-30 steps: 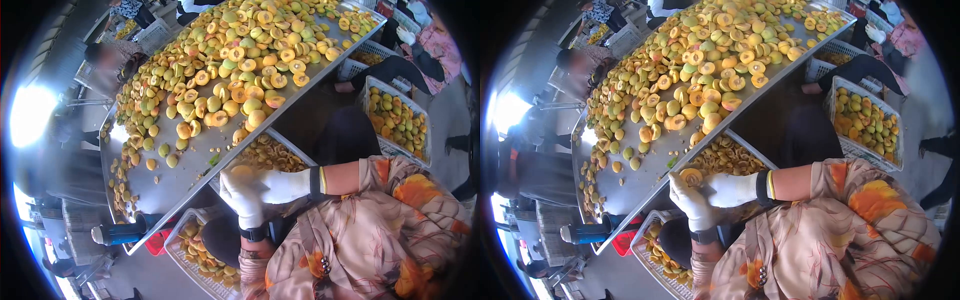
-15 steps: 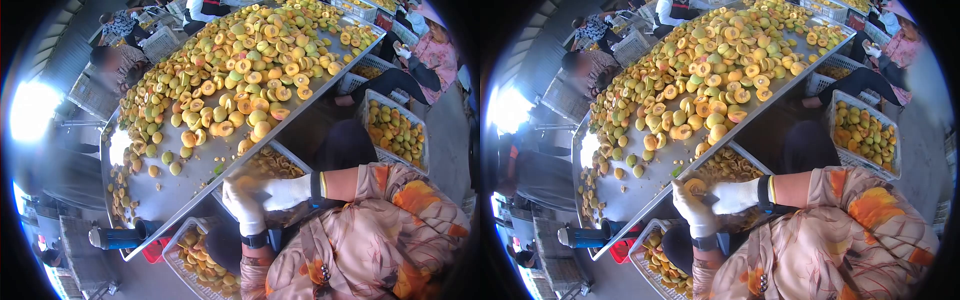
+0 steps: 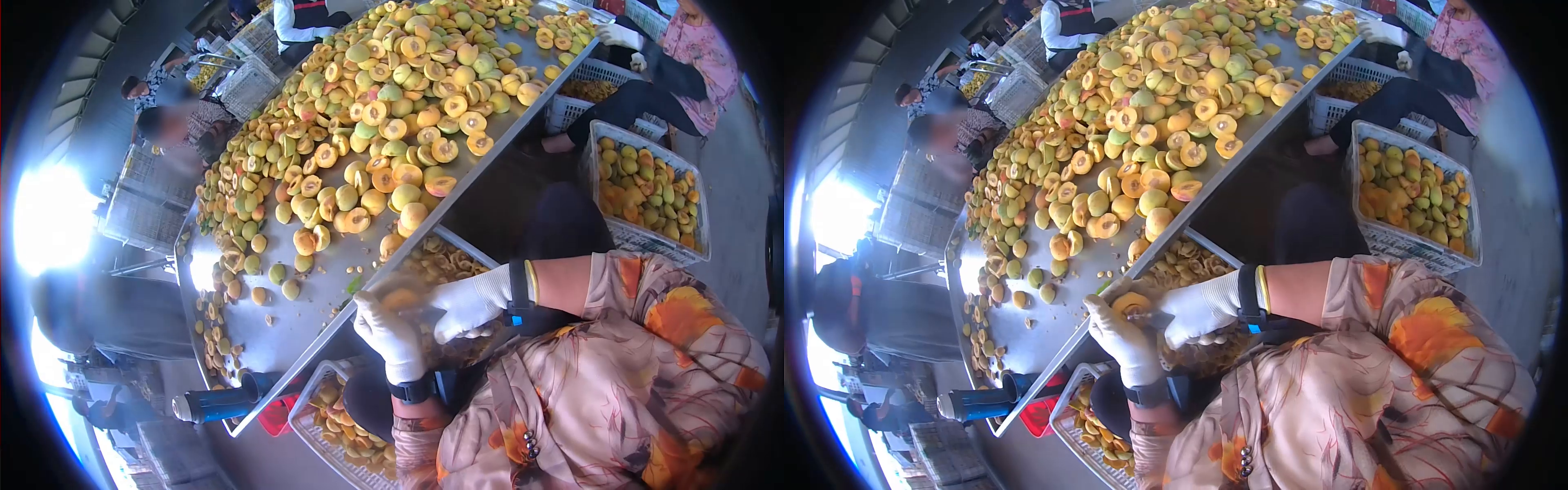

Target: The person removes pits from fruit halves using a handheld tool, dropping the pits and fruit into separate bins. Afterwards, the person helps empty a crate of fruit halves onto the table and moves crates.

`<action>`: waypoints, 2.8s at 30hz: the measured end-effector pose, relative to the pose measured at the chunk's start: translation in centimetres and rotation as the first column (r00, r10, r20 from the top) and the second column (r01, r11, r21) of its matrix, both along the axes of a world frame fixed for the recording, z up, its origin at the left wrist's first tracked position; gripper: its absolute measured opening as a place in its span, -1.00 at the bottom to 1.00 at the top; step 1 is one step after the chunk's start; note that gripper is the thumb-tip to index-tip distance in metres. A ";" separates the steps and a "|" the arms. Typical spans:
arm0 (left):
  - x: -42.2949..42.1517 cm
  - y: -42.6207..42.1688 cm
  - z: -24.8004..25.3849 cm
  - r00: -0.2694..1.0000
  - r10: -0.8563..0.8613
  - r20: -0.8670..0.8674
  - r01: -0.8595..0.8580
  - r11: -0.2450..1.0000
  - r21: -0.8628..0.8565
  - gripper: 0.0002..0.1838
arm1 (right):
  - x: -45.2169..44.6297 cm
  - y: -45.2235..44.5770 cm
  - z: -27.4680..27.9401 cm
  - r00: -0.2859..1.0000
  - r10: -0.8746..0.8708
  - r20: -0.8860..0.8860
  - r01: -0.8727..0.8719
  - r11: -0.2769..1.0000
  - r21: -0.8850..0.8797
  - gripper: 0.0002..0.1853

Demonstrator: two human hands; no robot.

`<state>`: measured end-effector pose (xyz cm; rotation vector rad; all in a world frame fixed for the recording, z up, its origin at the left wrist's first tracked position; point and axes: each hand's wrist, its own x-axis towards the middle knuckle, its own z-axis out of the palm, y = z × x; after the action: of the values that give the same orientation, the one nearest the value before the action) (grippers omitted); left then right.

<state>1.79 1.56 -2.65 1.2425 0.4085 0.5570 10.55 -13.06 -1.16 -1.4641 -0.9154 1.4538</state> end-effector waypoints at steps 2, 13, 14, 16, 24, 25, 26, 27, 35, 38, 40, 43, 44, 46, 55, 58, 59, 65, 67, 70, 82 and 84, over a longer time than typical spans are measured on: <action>0.2 -0.4 0.8 1.000 -0.001 0.003 0.001 0.997 -0.074 -0.31 | 0.0 -0.3 -0.6 1.000 -0.028 -0.006 0.029 0.998 0.063 -0.78; 0.4 -5.3 6.2 0.997 -0.071 0.020 0.072 0.996 -0.047 -0.29 | 0.1 -0.1 -5.9 0.868 -0.345 0.359 -0.075 0.622 0.779 -0.61; 0.5 -6.2 6.4 0.999 -0.032 0.029 0.035 0.995 -0.095 -0.29 | 0.1 -0.5 -5.5 0.869 -0.338 0.362 -0.083 0.622 0.779 -0.58; 0.7 -7.4 6.8 0.997 0.052 0.051 -0.041 0.981 -0.191 -0.27 | 0.4 -1.2 -4.7 0.860 -0.335 0.384 -0.120 0.600 0.791 -0.50; 0.3 -6.8 7.0 0.998 -0.063 0.021 0.056 0.967 0.249 -0.30 | 0.9 -5.6 1.6 0.965 -0.018 0.262 -0.112 0.874 0.472 -0.20; 0.4 -7.2 7.3 0.997 -0.064 0.047 0.051 0.970 0.239 -0.31 | 0.6 -7.2 4.4 0.994 0.086 0.062 -0.097 0.972 0.214 -0.18; 0.5 -7.6 7.7 0.997 -0.053 0.059 0.042 0.985 0.165 -0.31 | 0.3 -7.8 5.4 0.997 0.056 0.056 -0.068 0.971 0.231 -0.19; 0.5 -8.1 8.0 0.997 -0.040 0.070 0.034 0.996 0.087 -0.32 | 0.0 -8.1 6.1 0.998 0.028 0.049 -0.040 0.969 0.245 -0.20; 0.1 -8.0 8.1 0.999 -0.032 0.042 0.021 0.968 0.251 -0.32 | 0.3 -4.1 -0.6 0.910 -0.226 0.347 -0.110 0.676 0.729 -0.03; 0.1 -7.8 8.1 0.995 -0.087 -0.039 0.094 0.961 0.260 -0.31 | 0.4 -4.2 -0.3 0.938 -0.197 0.284 -0.065 0.706 0.705 -0.12; 0.8 -8.4 8.2 0.997 -0.079 0.023 0.077 0.995 0.058 -0.26 | 0.7 -4.4 -0.4 0.936 -0.207 0.284 -0.054 0.715 0.697 -0.21; 1.7 -8.2 8.1 0.989 -0.133 0.069 0.133 0.991 -0.003 -0.27 | 1.0 -4.7 -0.4 0.929 -0.222 0.297 -0.047 0.724 0.688 -0.35; 1.6 -7.8 8.1 0.985 -0.157 0.076 0.156 0.988 0.015 -0.29 | 1.1 -4.9 -0.4 0.926 -0.227 0.301 -0.047 0.724 0.688 -0.40; 1.3 -7.4 8.8 0.976 -0.218 0.012 0.203 0.927 0.316 -0.28 | 1.1 -5.2 0.0 0.919 -0.235 0.316 -0.045 0.734 0.677 -0.49; 1.1 -7.7 7.7 0.957 -0.279 0.078 0.272 0.958 0.091 -0.38 | 0.4 -8.6 4.1 0.957 0.087 -0.278 -0.041 0.985 0.169 -0.95; 1.0 -6.9 7.4 0.946 -0.320 0.054 0.306 0.934 0.184 -0.40 | 0.1 -8.5 3.6 0.903 0.135 -0.409 -0.070 0.983 0.171 -0.90; 1.2 -6.3 7.4 0.931 -0.361 0.062 0.328 0.898 0.292 -0.41 | 0.1 -8.3 3.4 0.884 0.149 -0.442 -0.076 0.981 0.177 -0.89; -0.2 -6.8 8.5 0.995 -0.099 -0.018 0.100 0.994 0.035 -0.26 | -1.1 -7.3 3.4 0.769 0.234 -0.595 -0.080 0.958 0.274 -0.87; -0.3 -6.0 8.0 0.998 -0.049 0.049 0.058 0.980 -0.192 -0.32 | -2.9 -6.1 2.5 0.835 0.232 -0.498 -0.085 0.950 0.300 -0.85; -2.6 -3.5 6.7 0.992 0.112 0.060 -0.107 0.991 -0.086 -0.45 | -3.3 -4.8 1.6 0.938 0.204 -0.281 -0.101 0.935 0.340 -0.82; -22.2 13.7 -1.4 0.394 0.874 -0.285 0.575 0.008 0.818 -0.55 | -1.4 -4.4 -8.5 0.759 0.066 0.648 -0.107 0.994 0.024 -0.69; -17.1 14.6 0.3 0.551 0.692 -0.467 0.322 0.340 0.884 -0.48 | -1.0 -3.4 -6.3 0.812 0.066 0.580 -0.066 0.998 -0.022 -0.67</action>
<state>-15.27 16.15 -2.33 2.7011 1.2166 0.3682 9.59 -16.44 -7.42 -1.9429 -1.3426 1.0490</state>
